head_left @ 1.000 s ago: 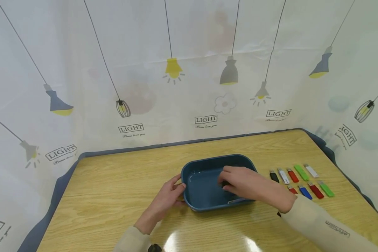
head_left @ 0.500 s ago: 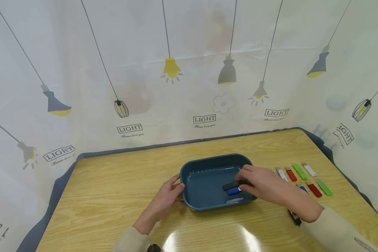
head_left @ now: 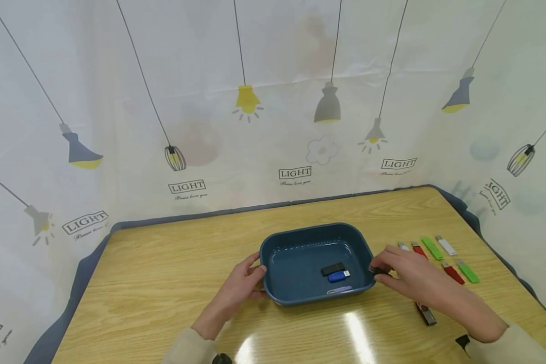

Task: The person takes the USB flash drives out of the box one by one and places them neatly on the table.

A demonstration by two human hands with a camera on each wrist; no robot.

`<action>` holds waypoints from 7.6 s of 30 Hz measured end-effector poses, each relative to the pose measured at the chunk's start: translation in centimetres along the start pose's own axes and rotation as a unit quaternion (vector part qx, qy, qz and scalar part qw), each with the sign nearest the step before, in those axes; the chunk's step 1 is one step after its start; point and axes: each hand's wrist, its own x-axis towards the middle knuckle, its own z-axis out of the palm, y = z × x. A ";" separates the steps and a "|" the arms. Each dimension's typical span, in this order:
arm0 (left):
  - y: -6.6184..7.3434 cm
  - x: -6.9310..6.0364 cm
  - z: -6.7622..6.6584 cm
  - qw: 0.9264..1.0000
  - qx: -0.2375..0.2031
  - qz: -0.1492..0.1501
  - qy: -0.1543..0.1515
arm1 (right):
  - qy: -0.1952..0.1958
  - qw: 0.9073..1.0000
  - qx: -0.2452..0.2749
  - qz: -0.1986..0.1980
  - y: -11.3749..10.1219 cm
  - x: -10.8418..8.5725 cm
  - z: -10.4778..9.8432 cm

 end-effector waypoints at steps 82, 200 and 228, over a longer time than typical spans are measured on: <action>-0.1 0.0 0.1 1.000 0.002 -0.005 0.005 | -0.094 0.950 -0.005 0.297 6.9 -8.0 1.5; 0.2 -0.1 0.1 1.000 -0.005 0.002 -0.008 | -0.234 0.950 -0.192 -0.078 -5.1 13.7 4.7; 0.0 0.1 0.0 1.000 0.002 -0.005 0.007 | -0.143 0.983 -0.076 -0.087 -5.1 9.7 -0.6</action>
